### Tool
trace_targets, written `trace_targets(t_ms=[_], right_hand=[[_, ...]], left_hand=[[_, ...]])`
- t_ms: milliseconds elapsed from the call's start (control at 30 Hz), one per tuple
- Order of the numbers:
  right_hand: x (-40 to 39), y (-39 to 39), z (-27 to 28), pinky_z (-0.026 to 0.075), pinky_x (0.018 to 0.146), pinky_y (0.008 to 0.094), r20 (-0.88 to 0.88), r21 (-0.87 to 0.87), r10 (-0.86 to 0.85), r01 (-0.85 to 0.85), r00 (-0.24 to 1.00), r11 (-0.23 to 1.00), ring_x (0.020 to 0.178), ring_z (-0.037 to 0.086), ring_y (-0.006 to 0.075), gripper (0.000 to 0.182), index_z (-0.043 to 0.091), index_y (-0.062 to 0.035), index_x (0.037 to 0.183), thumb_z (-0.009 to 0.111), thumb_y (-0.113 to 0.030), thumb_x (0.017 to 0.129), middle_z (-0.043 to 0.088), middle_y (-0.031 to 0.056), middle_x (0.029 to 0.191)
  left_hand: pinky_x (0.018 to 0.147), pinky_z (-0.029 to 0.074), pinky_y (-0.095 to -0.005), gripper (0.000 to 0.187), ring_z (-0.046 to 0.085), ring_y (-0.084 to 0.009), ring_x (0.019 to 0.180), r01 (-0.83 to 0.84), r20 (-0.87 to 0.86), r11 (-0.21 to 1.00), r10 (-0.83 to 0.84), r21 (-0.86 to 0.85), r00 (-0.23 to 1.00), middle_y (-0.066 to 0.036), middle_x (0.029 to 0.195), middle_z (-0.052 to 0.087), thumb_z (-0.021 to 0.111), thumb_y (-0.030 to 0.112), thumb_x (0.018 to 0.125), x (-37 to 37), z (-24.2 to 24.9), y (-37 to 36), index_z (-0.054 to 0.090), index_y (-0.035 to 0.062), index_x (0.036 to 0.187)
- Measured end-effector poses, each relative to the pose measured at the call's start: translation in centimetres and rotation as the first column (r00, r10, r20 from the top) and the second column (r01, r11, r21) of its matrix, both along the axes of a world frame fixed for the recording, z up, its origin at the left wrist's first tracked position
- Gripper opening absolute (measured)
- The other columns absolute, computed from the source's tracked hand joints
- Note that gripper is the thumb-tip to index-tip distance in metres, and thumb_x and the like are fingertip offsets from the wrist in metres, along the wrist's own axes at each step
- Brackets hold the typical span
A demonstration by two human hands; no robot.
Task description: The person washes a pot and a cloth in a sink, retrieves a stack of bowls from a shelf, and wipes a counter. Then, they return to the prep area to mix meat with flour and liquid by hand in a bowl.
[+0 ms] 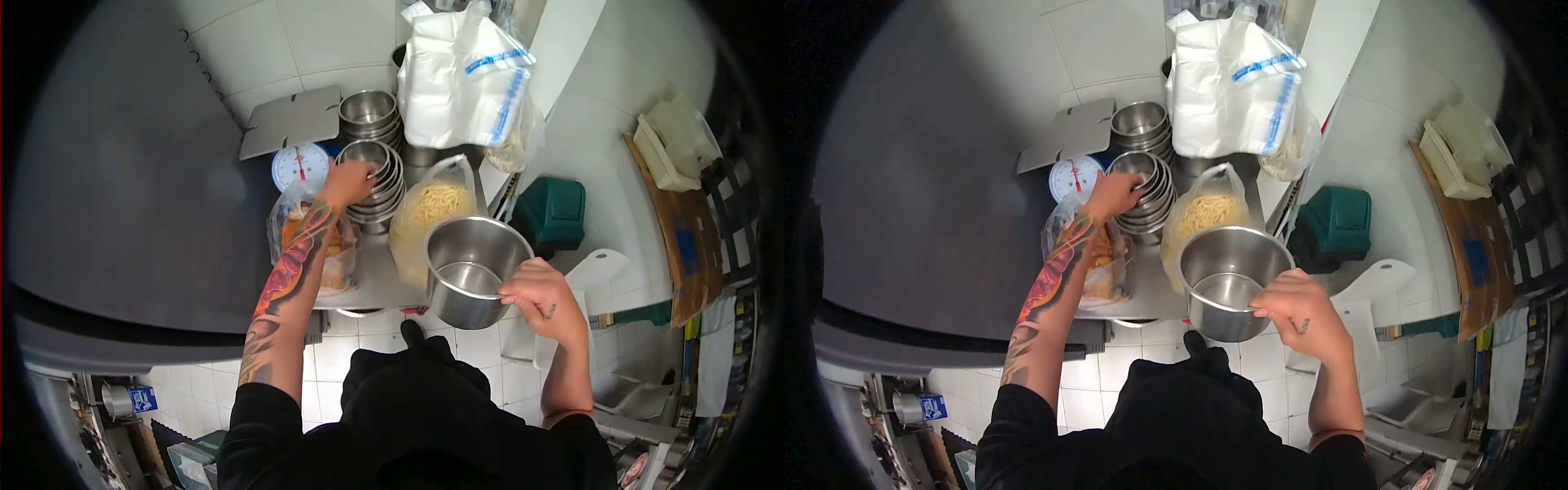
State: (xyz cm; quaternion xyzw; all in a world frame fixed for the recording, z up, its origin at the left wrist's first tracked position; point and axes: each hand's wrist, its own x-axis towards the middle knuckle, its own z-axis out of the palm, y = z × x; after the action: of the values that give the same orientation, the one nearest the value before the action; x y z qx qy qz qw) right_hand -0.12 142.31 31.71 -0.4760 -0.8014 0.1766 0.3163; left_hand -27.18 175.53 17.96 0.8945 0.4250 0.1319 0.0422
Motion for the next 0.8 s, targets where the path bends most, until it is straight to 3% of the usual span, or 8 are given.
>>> trace_targets(t_ms=[33,200,267,300,400,467,733,800], right_hand=[[0.7,1.4,0.0,0.045,0.074,0.0373,-0.001,0.005,0.003,-0.003,1.0,1.0,0.072,0.062,0.03,0.006,0.066,-0.0012,0.084,0.064,0.0,0.078,0.064,0.01,0.074],[2.3,6.4,-1.3,0.046,0.077,0.038,0.031,0.001,0.068,-0.068,0.997,0.998,0.074,0.062,0.0294,0.014,0.067,-0.0033,0.088,0.062,0.002,0.076,0.066,0.0075,0.076],[2.2,7.7,-1.9,0.047,0.078,0.0381,0.022,0.005,0.076,-0.077,0.997,0.997,0.074,0.062,0.0294,0.013,0.067,-0.0033,0.087,0.061,0.001,0.077,0.067,0.0077,0.076],[2.1,8.3,-2.1,0.047,0.078,0.0382,0.011,0.013,0.076,-0.076,0.997,0.997,0.074,0.063,0.0294,0.013,0.067,-0.0034,0.087,0.061,0.001,0.077,0.067,0.008,0.076],[2.2,9.1,-2.5,0.047,0.077,0.0377,-0.016,0.008,0.039,-0.038,0.999,0.999,0.074,0.063,0.0296,0.012,0.067,-0.0033,0.087,0.06,0.001,0.077,0.067,0.0081,0.076],[1.7,9.2,-2.6,0.047,0.077,0.0377,-0.018,0.007,0.019,-0.019,1.0,1.0,0.074,0.063,0.0297,0.013,0.067,-0.0033,0.087,0.06,0.001,0.077,0.067,0.0081,0.076],[-0.7,9.9,-2.5,0.046,0.073,0.0376,-0.062,0.046,0.002,0.001,0.998,0.999,0.068,0.06,0.0302,0.013,0.066,0.0006,0.084,0.061,0.005,0.072,0.064,0.0101,0.072],[-1.0,10.1,-2.0,0.045,0.072,0.0374,0.019,0.039,0.021,-0.022,1.0,0.999,0.068,0.061,0.03,0.014,0.066,0.0002,0.084,0.062,0.004,0.072,0.065,0.0096,0.072]], left_hand=[[0.099,0.039,-0.0605,0.033,0.063,-0.0366,0.108,-0.085,-0.263,0.981,0.036,-0.176,0.964,-0.015,0.11,0.07,0.064,0.036,0.089,0.4,0.1,1.6,0.071,0.0103,0.109],[0.097,0.04,-0.0624,0.038,0.066,-0.0389,0.102,-0.089,-0.289,0.909,-0.035,-0.406,0.957,-0.016,0.099,0.072,0.061,0.047,0.089,0.5,-0.3,4.5,0.074,0.0129,0.1],[0.095,0.038,-0.0673,0.044,0.066,-0.0398,0.099,-0.006,-0.274,0.937,-0.096,-0.349,0.957,-0.016,0.095,0.072,0.061,0.052,0.088,0.2,-0.7,4.5,0.073,0.0112,0.097],[0.095,0.031,-0.0753,0.048,0.066,-0.0408,0.097,0.007,-0.251,0.937,-0.101,-0.349,0.963,-0.017,0.094,0.072,0.06,0.055,0.088,0.2,0.1,3.7,0.073,0.0092,0.097],[0.091,0.031,-0.0751,0.048,0.066,-0.0424,0.086,0.15,-0.139,0.959,-0.187,-0.242,0.972,-0.017,0.077,0.069,0.06,0.053,0.089,0.5,2.3,1.4,0.068,0.0062,0.086],[0.096,0.026,-0.0765,0.043,0.066,-0.0421,0.085,0.216,-0.07,0.964,-0.229,-0.154,0.971,-0.017,0.077,0.068,0.063,0.048,0.088,0.4,0.5,1.9,0.066,0.0054,0.086],[0.108,0.029,-0.0658,0.023,0.067,-0.0399,0.08,0.362,-0.307,0.932,-0.351,-0.024,0.885,-0.018,0.077,0.067,0.063,0.025,0.085,0.1,0.5,2.2,0.063,0.003,0.089],[0.103,0.036,-0.0623,0.021,0.066,-0.0403,0.078,0.38,-0.174,0.924,-0.367,0.048,0.914,-0.018,0.075,0.067,0.063,0.024,0.086,-0.4,2.0,3.6,0.062,0.003,0.087]])
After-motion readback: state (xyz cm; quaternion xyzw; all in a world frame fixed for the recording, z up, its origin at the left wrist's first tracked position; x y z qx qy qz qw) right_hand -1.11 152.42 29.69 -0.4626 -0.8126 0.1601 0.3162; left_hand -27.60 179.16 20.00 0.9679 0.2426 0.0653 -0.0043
